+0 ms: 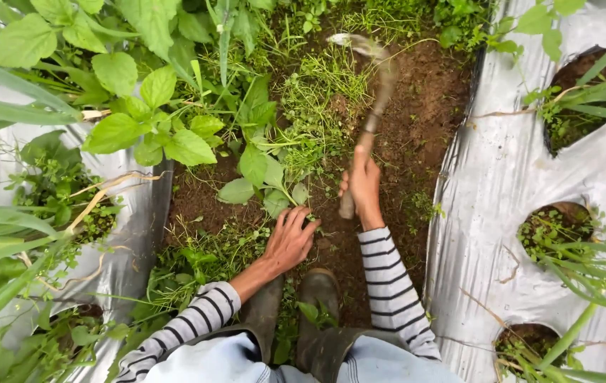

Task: The person uses a sickle to cut weeds at the base in a garden bed. They repeatedly swing the tool to sever the plants and then use their hands to pull and gather the cut weeds from the soil.

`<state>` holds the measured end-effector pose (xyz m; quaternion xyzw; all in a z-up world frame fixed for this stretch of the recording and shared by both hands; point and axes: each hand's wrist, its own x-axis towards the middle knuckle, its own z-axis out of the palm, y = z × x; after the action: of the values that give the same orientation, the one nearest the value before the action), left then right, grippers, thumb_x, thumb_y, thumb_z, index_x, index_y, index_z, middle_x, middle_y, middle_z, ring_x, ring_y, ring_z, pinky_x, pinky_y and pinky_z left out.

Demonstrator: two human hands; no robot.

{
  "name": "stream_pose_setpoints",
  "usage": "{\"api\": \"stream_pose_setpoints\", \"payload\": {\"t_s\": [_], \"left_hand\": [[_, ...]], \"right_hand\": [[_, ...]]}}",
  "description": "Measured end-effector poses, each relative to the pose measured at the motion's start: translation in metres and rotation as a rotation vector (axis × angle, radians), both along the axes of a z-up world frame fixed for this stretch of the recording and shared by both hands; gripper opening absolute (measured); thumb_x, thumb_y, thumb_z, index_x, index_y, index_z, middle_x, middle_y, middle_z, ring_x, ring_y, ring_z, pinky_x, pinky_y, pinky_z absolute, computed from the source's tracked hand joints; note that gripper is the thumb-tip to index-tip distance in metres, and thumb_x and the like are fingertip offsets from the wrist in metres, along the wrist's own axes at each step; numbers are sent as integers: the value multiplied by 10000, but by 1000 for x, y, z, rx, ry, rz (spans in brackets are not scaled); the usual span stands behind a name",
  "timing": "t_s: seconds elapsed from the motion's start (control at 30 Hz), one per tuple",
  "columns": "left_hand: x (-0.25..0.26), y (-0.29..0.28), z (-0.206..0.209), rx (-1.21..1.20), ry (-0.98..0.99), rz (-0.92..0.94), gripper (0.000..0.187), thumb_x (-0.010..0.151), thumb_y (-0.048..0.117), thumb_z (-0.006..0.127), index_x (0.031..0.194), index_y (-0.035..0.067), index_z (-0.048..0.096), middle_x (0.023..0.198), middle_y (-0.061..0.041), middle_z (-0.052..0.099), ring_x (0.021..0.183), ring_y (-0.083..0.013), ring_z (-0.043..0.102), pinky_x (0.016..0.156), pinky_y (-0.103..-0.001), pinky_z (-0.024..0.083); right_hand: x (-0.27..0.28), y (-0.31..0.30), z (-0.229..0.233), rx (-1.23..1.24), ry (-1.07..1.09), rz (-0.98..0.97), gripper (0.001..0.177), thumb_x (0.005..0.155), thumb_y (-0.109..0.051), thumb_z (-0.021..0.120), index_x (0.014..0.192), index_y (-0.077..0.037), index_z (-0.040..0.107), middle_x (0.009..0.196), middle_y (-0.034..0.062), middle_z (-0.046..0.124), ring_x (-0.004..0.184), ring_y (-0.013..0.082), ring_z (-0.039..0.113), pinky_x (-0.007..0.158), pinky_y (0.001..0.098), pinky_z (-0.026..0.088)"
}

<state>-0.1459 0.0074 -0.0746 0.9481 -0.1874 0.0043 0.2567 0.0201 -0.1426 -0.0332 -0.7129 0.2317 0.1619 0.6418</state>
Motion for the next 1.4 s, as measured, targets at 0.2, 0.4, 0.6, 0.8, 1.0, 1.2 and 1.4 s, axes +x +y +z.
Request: {"api": "stream_pose_setpoints", "payload": {"t_s": [0.2, 0.4, 0.6, 0.8, 1.0, 1.2, 1.4], "left_hand": [[-2, -1, 7, -27, 4, 102, 702, 893, 103, 679, 1532, 124, 390, 1527, -241, 361, 1427, -396, 353, 1127, -578, 305], [14, -3, 5, 46, 90, 190, 903, 870, 46, 694, 1637, 193, 240, 1634, -248, 152, 1401, -399, 314, 1129, -682, 215], [51, 15, 37, 349, 189, 168, 894, 787, 15, 791, 1557, 216, 384, 1652, -162, 272, 1361, -336, 432, 1014, -582, 424], [47, 11, 54, 468, 251, 132, 932, 821, 92, 808, 1594, 195, 298, 1667, -184, 206, 1338, -337, 447, 954, -539, 472], [42, 16, 48, 335, 345, 133, 999, 802, -7, 761, 1624, 196, 231, 1674, -176, 203, 1383, -351, 413, 1067, -588, 385], [38, 13, 53, 177, 415, 149, 1039, 776, -62, 744, 1633, 166, 202, 1668, -209, 188, 1397, -408, 398, 1081, -656, 323], [34, 20, 47, -40, 434, 170, 961, 835, -19, 681, 1639, 125, 176, 1675, -226, 130, 1420, -449, 357, 1115, -698, 280]], "right_hand": [[-95, -31, 5, 0, 46, 365, 488, 1107, -451, 389, 828, -78, 535, 404, 110, 542, 279, 238, 565, 305, 328, 483], [-155, -37, 38, -50, 158, 497, 336, 1053, -340, 551, 962, -21, 611, 465, 139, 588, 308, 241, 598, 280, 329, 489], [-117, -45, 25, -32, 40, 287, 354, 1100, -357, 442, 1051, -32, 575, 580, 100, 607, 405, 199, 606, 393, 309, 525], [-2, 7, 27, 44, 33, 90, 526, 1116, -509, 369, 1248, -21, 512, 713, -23, 532, 506, 103, 555, 439, 230, 538], [-55, 0, 33, 37, 176, 163, 488, 1113, -492, 378, 1064, -43, 563, 602, -27, 506, 414, 104, 514, 348, 253, 485], [4, 23, 26, 20, 61, 77, 469, 1113, -501, 338, 1066, -80, 539, 640, -62, 504, 454, 66, 508, 402, 204, 504], [-43, 8, 7, -41, 178, 144, 516, 1098, -540, 393, 991, -68, 573, 589, 1, 539, 406, 115, 539, 342, 274, 516]]}}
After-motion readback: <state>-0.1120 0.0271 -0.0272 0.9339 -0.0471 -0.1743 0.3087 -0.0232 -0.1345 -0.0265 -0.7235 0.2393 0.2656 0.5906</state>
